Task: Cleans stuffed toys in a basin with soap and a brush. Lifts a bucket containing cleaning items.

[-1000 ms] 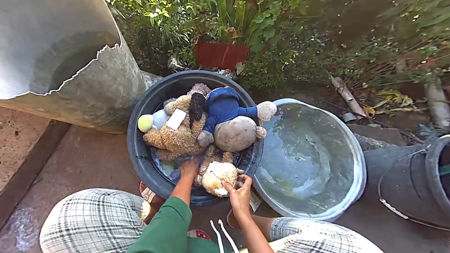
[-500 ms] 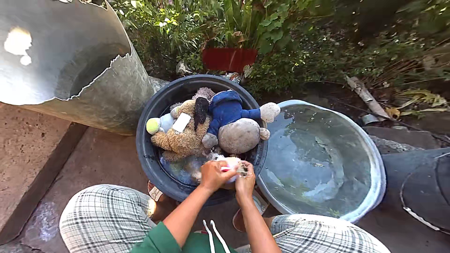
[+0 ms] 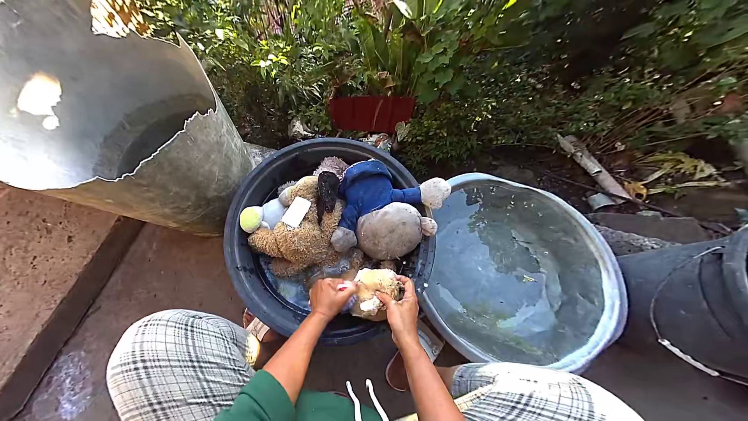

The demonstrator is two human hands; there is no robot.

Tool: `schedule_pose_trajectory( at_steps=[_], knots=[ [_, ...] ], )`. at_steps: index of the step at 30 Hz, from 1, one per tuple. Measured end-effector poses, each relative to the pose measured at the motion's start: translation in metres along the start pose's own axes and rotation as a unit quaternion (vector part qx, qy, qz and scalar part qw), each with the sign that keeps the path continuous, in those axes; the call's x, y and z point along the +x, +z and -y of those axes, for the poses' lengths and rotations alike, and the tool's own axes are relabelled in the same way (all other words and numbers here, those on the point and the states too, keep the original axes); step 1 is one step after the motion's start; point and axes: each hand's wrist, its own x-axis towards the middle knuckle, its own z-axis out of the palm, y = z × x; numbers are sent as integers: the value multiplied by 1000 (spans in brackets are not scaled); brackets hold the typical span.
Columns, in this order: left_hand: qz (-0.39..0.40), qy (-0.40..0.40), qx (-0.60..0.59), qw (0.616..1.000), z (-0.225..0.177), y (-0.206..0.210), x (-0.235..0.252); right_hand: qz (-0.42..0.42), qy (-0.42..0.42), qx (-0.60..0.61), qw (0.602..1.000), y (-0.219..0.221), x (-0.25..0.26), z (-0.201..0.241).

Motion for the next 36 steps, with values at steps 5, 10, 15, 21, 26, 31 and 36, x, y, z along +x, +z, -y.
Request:
schedule_pose_trajectory(
  at_steps=[5, 10, 15, 21, 26, 31, 36],
  knots=[
    [-119, 252, -153, 948, -64, -11, -12, 98, -105, -56, 988, -5, -15, 2],
    [28, 3, 2, 1000, 17, 4, 7, 152, -95, -143, 973, -14, -16, -3],
    [-96, 139, -111, 979, -40, -25, -6, 144, -114, -101, 978, -12, -23, -7],
    [42, 3, -44, 998, 7, 6, 14, 153, -52, -142, 977, -14, -16, -2],
    [63, -55, 0, 996, 11, 2, 9, 102, -46, -263, 958, 1, -21, 1],
    [-11, -107, 3, 994, 4, -37, 17, 58, -57, -203, 976, 10, -20, -1],
    [51, -99, 130, 985, 13, -53, 35, 65, -57, 29, 996, -6, -9, 6]
  ],
)
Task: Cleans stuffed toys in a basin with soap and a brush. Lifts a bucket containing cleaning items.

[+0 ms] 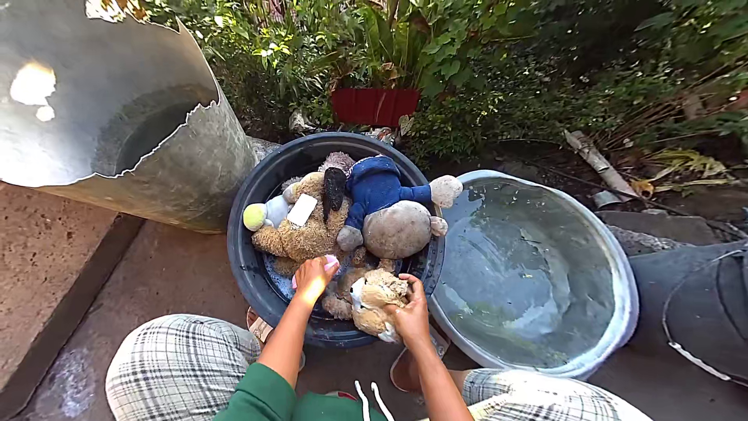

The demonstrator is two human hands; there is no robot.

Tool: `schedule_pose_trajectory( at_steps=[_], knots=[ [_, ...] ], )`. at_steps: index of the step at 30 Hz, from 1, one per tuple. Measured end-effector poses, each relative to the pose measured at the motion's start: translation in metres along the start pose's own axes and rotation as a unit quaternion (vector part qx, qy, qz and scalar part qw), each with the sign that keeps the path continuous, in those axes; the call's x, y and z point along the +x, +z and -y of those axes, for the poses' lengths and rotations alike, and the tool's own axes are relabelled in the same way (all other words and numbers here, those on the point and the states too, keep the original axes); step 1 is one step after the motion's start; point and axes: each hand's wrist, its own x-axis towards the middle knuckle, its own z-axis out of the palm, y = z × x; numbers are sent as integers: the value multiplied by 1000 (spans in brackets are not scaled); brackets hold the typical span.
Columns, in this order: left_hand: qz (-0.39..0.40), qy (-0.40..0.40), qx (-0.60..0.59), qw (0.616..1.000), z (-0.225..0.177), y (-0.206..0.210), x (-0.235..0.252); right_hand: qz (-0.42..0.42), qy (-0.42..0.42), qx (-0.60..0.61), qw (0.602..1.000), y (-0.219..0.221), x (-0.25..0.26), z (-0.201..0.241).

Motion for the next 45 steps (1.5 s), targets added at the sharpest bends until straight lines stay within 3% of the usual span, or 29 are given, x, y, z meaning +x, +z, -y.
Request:
schedule_pose_trajectory(
  at_steps=[2, 6, 8, 13, 16, 18, 20, 23, 25, 26, 28, 29, 31, 33, 35, 37, 39, 40, 41, 43, 45],
  knots=[
    [40, 8, 26, 999, -4, 7, 4, 17, -37, 0, 999, -11, -1, 19],
    [68, 5, 48, 997, -5, 35, 14, 68, -121, -180, 974, -35, -4, 49],
    [69, 2, 52, 996, -7, 49, 22, 92, -114, -225, 963, -34, -1, 48],
    [77, -61, 84, 992, -4, 72, 40, 126, -61, -208, 968, -27, 9, 28],
    [78, -63, 36, 994, 15, 76, 55, 135, -61, -150, 978, -29, 11, 20],
    [53, 21, -62, 996, 24, 66, 59, 135, -55, -124, 982, -31, 14, 17],
    [-40, 128, -199, 971, 16, 50, 47, 134, -55, -113, 983, -28, 15, 15],
    [-182, 256, -400, 861, -37, 15, -5, 135, -53, -134, 980, -24, 14, 17],
    [-220, 345, -440, 800, -79, -1, -43, 120, -73, -159, 977, -21, 11, 23],
    [-228, 387, -419, 789, -92, -2, -56, 111, -85, -168, 976, -19, 8, 25],
    [-230, 422, -340, 808, -95, 18, -60, 101, -95, -188, 972, -17, 4, 27],
    [-222, 400, -286, 842, -83, 33, -52, 108, -91, -202, 969, -17, 3, 22],
    [-118, 267, -151, 944, -49, 43, -31, 134, -79, -217, 964, -17, 6, 12],
    [-23, 137, -76, 987, -21, 37, -16, 152, -74, -215, 962, -18, 8, 9],
    [-96, 172, -130, 972, -29, 22, -22, 146, -80, -208, 964, -16, 11, 17],
    [-200, 328, -232, 894, -60, 17, -50, 142, -80, -210, 964, -18, 2, 20],
    [-224, 429, -289, 826, -85, 18, -61, 124, -97, -212, 965, -16, 1, 22],
    [-213, 427, -273, 835, -80, 29, -58, 120, -99, -217, 964, -16, 2, 20],
    [-189, 383, -225, 876, -64, 44, -51, 131, -88, -222, 962, -16, 3, 18],
    [-66, 209, -117, 969, -24, 52, -30, 163, -46, -234, 957, -15, 10, 15],
    [-25, 111, -83, 990, -2, 48, -18, 169, -32, -225, 959, -15, 13, 15]
  ],
)
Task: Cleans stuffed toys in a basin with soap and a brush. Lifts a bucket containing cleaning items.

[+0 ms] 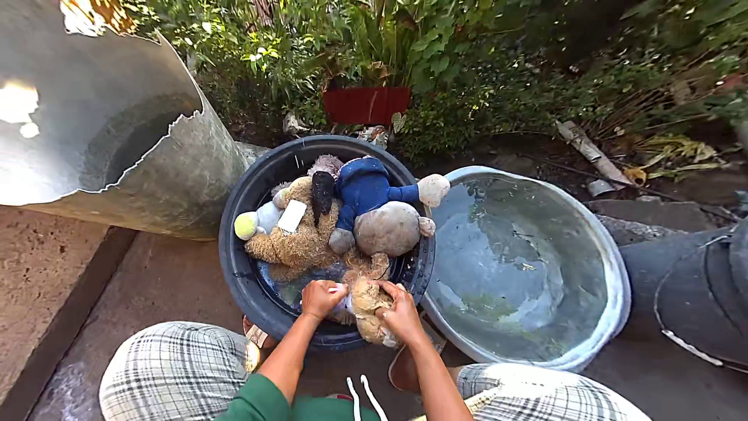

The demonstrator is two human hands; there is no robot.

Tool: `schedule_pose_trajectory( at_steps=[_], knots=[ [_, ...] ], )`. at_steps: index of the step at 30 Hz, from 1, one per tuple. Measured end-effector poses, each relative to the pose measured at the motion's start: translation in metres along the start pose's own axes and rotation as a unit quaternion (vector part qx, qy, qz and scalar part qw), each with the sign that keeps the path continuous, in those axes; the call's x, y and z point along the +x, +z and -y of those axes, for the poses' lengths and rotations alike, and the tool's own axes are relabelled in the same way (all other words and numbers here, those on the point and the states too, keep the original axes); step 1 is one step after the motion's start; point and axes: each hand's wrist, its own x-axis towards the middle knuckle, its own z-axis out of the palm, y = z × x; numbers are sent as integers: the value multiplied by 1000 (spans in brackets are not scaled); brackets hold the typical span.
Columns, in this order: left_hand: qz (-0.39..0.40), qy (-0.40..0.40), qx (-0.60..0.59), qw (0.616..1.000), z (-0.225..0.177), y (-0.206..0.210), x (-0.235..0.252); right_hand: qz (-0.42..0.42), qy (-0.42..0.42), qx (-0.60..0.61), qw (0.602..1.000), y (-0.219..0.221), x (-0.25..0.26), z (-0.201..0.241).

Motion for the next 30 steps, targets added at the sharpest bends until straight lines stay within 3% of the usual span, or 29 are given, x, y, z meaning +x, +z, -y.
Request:
schedule_pose_trajectory(
  at_steps=[2, 4, 6, 9, 11, 13, 17, 23, 26, 30],
  knots=[
    [-98, 76, -82, 989, -23, -14, -6, -11, -12, 26, 1000, 0, -1, -1],
    [-188, 211, -210, 936, -57, -16, -11, -25, -26, 49, 998, 1, -9, -6],
    [-168, 247, -253, 920, -62, -5, -6, -32, -33, 44, 998, 0, -9, -8],
    [-23, 78, -132, 988, -16, 19, 2, -6, -10, -1, 1000, 2, -5, -4],
    [37, -31, -56, 997, 2, 14, 5, 3, -1, -18, 1000, 3, -4, -1],
    [43, -85, -34, 995, 7, 4, 6, 10, 17, -28, 999, 6, -5, 1],
    [-1, -121, -89, 989, 4, -19, 11, -52, 72, -40, 995, 10, -6, 5],
    [-85, -18, -193, 977, -1, -44, 24, -104, -67, 57, 991, -20, -26, 21],
    [-17, -22, -95, 995, -8, -44, 23, -66, -140, -13, 988, -47, -39, 30],
    [81, -72, 31, 994, 1, -4, 32, -12, -118, -75, 990, -58, -44, 21]
  ],
)
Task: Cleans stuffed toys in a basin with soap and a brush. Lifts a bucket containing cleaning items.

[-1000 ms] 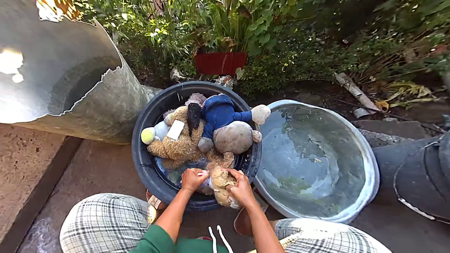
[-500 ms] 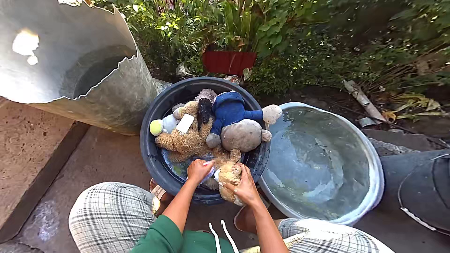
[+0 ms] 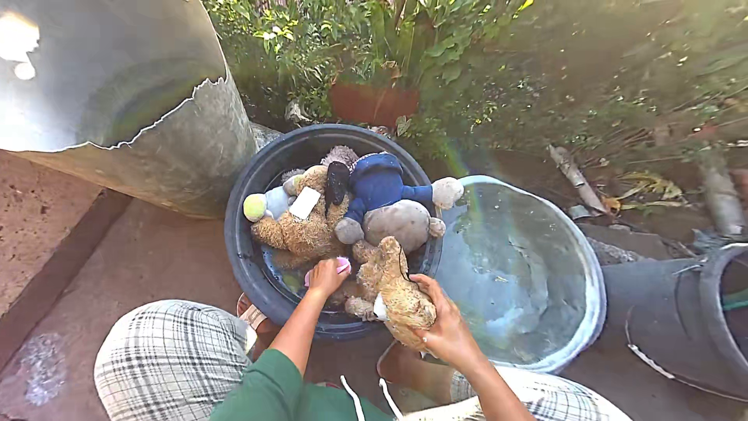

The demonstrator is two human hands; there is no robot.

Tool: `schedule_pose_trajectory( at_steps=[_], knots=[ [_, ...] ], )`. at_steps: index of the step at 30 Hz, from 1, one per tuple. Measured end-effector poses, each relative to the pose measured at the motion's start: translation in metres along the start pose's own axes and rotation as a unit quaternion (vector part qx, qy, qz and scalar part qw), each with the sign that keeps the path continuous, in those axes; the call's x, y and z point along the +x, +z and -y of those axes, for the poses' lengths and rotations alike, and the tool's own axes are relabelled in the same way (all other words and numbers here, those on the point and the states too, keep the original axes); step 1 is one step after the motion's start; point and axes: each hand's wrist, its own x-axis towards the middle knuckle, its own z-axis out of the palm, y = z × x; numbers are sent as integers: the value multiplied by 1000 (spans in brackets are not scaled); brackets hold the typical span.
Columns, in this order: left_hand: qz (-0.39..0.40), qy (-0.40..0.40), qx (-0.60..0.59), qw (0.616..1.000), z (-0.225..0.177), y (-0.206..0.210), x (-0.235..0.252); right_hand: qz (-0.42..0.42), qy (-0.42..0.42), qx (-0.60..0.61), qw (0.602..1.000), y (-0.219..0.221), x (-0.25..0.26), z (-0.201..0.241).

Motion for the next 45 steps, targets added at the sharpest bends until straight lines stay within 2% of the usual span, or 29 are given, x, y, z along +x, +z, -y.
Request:
schedule_pose_trajectory(
  at_steps=[4, 6, 8, 10, 12, 13, 15, 17, 18, 19, 20, 22, 23, 24, 25, 27, 29, 30, 31, 32, 33, 35, 37, 39, 41, 42, 43, 44, 45],
  knots=[
    [34, -67, 21, 997, 19, 31, 20, 41, 47, 5, 998, 16, 2, -2],
    [46, -94, 17, 994, 22, 34, 29, 65, 60, 2, 996, 16, 7, 1],
    [60, -83, -18, 995, 21, 29, 38, 75, 75, 7, 994, 13, 12, 2],
    [19, 9, -103, 994, 18, 20, 41, 76, 99, 1, 992, 11, 18, 2],
    [-71, 95, -201, 972, 2, 5, 24, 82, 116, -6, 990, 12, 25, 4],
    [-123, 125, -255, 951, -13, -5, 9, 84, 122, -9, 989, 12, 27, 4],
    [-210, 213, -373, 878, -53, -23, -28, 86, 128, -12, 988, 14, 29, 4],
    [-206, 323, -442, 811, -92, -37, -61, 75, 127, -14, 989, 16, 30, 5],
    [-189, 363, -441, 799, -103, -35, -70, 71, 127, -9, 989, 16, 30, 6],
    [-178, 378, -413, 809, -103, -23, -69, 69, 130, -6, 989, 16, 29, 6],
    [-176, 362, -361, 841, -91, -6, -61, 71, 133, -8, 989, 17, 28, 2],
    [-119, 246, -209, 939, -47, 22, -37, 80, 140, -7, 987, 18, 26, -5],
    [-67, 170, -139, 973, -26, 28, -28, 80, 140, 2, 987, 17, 26, -6],
    [-29, 110, -90, 989, -12, 28, -22, 74, 139, 12, 987, 15, 27, -6],
    [-30, 86, -82, 992, -9, 23, -20, 71, 137, 19, 988, 13, 29, -6],
    [-91, 134, -160, 974, -31, 2, -36, 66, 140, 26, 988, 14, 26, -7],
    [-172, 244, -299, 906, -69, -10, -56, 44, 171, 62, 982, 18, 22, -11],
    [-188, 295, -354, 868, -85, -13, -63, 19, 196, 102, 975, 21, 22, -14],
    [-188, 328, -375, 847, -91, -8, -64, -7, 229, 147, 962, 26, 22, -17],
    [-183, 329, -350, 858, -85, 5, -59, -32, 259, 181, 948, 31, 21, -20],
    [-166, 291, -292, 896, -69, 19, -50, -47, 283, 204, 936, 35, 20, -20],
    [-87, 158, -160, 971, -29, 33, -29, -71, 315, 240, 915, 38, 20, -16],
    [-56, 74, -103, 990, -7, 28, -20, -99, 340, 280, 892, 36, 22, -12],
    [-131, 121, -176, 968, -24, 8, -35, -118, 355, 307, 875, 38, 22, -9],
    [-221, 261, -287, 895, -61, -4, -58, -127, 365, 322, 864, 39, 17, -8],
    [-236, 333, -314, 857, -77, -7, -66, -140, 362, 328, 862, 39, 18, -8],
    [-232, 378, -306, 842, -85, -3, -71, -151, 358, 332, 859, 41, 19, -8],
    [-213, 383, -269, 858, -81, 11, -69, -156, 358, 329, 860, 41, 19, -9],
    [-188, 348, -214, 893, -66, 28, -63, -156, 360, 324, 861, 42, 19, -10]
  ],
)
